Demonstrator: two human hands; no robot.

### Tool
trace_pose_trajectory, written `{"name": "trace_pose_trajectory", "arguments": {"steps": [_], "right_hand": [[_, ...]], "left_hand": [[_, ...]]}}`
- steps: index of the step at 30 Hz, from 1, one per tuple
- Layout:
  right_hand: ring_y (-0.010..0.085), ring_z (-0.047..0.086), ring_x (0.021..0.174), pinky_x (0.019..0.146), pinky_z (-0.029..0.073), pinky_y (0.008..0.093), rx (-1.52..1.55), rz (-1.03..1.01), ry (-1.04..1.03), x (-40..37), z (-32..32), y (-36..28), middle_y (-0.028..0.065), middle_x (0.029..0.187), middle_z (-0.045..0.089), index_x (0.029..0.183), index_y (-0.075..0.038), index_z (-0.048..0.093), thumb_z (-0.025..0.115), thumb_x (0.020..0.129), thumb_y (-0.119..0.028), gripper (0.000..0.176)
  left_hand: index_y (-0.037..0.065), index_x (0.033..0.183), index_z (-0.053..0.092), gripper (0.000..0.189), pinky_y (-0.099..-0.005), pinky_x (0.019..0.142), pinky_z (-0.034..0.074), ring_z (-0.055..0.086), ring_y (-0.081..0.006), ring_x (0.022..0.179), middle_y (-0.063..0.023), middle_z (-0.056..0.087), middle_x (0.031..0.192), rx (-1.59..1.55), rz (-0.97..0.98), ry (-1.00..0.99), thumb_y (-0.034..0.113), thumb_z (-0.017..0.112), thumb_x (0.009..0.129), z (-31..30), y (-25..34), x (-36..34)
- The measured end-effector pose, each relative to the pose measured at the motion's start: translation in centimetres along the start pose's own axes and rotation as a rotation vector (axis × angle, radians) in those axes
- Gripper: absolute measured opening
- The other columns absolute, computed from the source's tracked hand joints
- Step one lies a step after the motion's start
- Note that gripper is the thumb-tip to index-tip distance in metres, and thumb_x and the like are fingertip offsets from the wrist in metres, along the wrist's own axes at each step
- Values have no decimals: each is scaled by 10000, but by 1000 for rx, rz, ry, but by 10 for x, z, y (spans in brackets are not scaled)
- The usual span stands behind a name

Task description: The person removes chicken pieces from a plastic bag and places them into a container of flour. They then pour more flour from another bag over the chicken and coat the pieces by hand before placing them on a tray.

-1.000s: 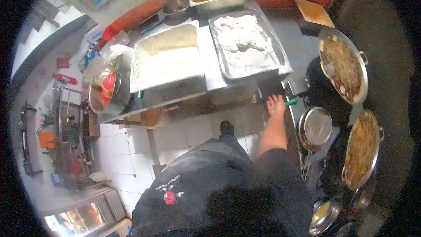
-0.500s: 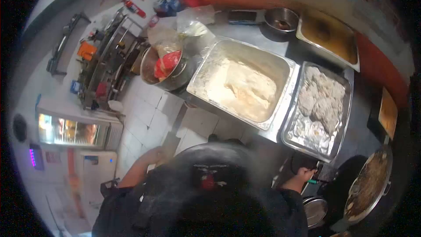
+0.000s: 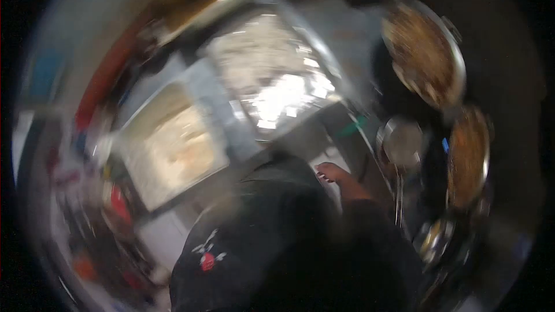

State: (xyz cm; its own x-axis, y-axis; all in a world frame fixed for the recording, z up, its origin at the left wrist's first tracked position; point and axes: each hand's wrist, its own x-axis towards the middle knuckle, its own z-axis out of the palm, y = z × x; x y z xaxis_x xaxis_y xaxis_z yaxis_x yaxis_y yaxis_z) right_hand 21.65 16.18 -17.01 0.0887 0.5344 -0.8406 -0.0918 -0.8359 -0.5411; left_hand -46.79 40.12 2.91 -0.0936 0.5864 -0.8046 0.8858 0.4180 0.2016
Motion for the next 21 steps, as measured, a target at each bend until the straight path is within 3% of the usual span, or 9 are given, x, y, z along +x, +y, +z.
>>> {"name": "trace_pose_trajectory", "arguments": {"steps": [2, 4, 6, 8, 11, 13, 16, 17, 21], "right_hand": [[196, 647, 808, 685, 516, 391, -11, -76, 131, -3, 27, 135, 68, 958, 679, 1159, -93, 644, 573, 1045, -458, 389], [204, 623, 672, 611, 506, 401, 461, -471, 389, 17, 52, 331, 72, 840, 653, 1078, -94, 648, 556, 1062, -431, 350], [215, 641, 788, 608, 506, 416, 1201, -221, 547, -28, 50, 348, 80, 938, 642, 1159, -105, 628, 587, 1049, -395, 312], [257, 643, 899, 697, 523, 450, 1328, -7, 1127, -100, 23, 282, 87, 1001, 638, 1258, -137, 578, 587, 1048, -379, 321], [314, 640, 1054, 860, 523, 496, 1628, -177, 1495, -138, -2, 237, 102, 1098, 629, 1376, -176, 522, 580, 1047, -356, 379], [344, 629, 1140, 1008, 487, 521, 1811, -371, 1606, -148, -14, 221, 119, 1164, 621, 1414, -189, 510, 567, 1049, -340, 399], [365, 601, 1230, 1154, 374, 522, 1905, -407, 1603, -123, -31, 256, 135, 1259, 596, 1476, -205, 467, 559, 1043, -303, 454], [329, 647, 1138, 1037, 480, 487, 1900, -301, 1588, -123, -33, 254, 119, 1271, 605, 1451, -204, 504, 578, 1032, -265, 430], [257, 689, 976, 820, 549, 391, 1752, -227, 1579, -111, -36, 254, 92, 1162, 647, 1379, -192, 564, 600, 1036, -276, 355]], "left_hand": [[122, 1533, 492, 712, -447, 1178, 379, 481, -360, 1413, -226, 609, 1424, 75, 24, -46, 390, 715, 912, -21, 56, 39], [122, 1531, 494, 707, -448, 1171, 385, 488, -361, 1404, -226, 612, 1420, 133, 64, -55, 388, 713, 913, -36, 104, 60], [123, 1530, 496, 703, -449, 1164, 390, 494, -362, 1396, -226, 614, 1416, 176, 101, -56, 386, 711, 914, -44, 139, 69], [124, 1528, 498, 698, -450, 1156, 396, 501, -363, 1388, -226, 616, 1412, 225, 150, -64, 384, 709, 915, -42, 175, 71], [125, 1526, 501, 692, -452, 1146, 404, 511, -365, 1375, -226, 620, 1407, 300, 221, -82, 381, 706, 917, -32, 219, 78], [126, 1525, 503, 687, -453, 1138, 410, 518, -366, 1367, -226, 622, 1403, 337, 252, -91, 380, 703, 918, -30, 236, 79], [127, 1522, 506, 680, -454, 1127, 418, 528, -367, 1355, -225, 626, 1397, 398, 293, -90, 377, 700, 920, -23, 260, 74], [127, 1522, 507, 678, -455, 1124, 421, 531, -368, 1351, -225, 627, 1395, 396, 288, -89, 376, 699, 921, -22, 261, 69], [129, 1519, 511, 669, -457, 1109, 433, 544, -370, 1334, -225, 632, 1387, 441, 297, -84, 372, 695, 923, -16, 273, 63]]}}
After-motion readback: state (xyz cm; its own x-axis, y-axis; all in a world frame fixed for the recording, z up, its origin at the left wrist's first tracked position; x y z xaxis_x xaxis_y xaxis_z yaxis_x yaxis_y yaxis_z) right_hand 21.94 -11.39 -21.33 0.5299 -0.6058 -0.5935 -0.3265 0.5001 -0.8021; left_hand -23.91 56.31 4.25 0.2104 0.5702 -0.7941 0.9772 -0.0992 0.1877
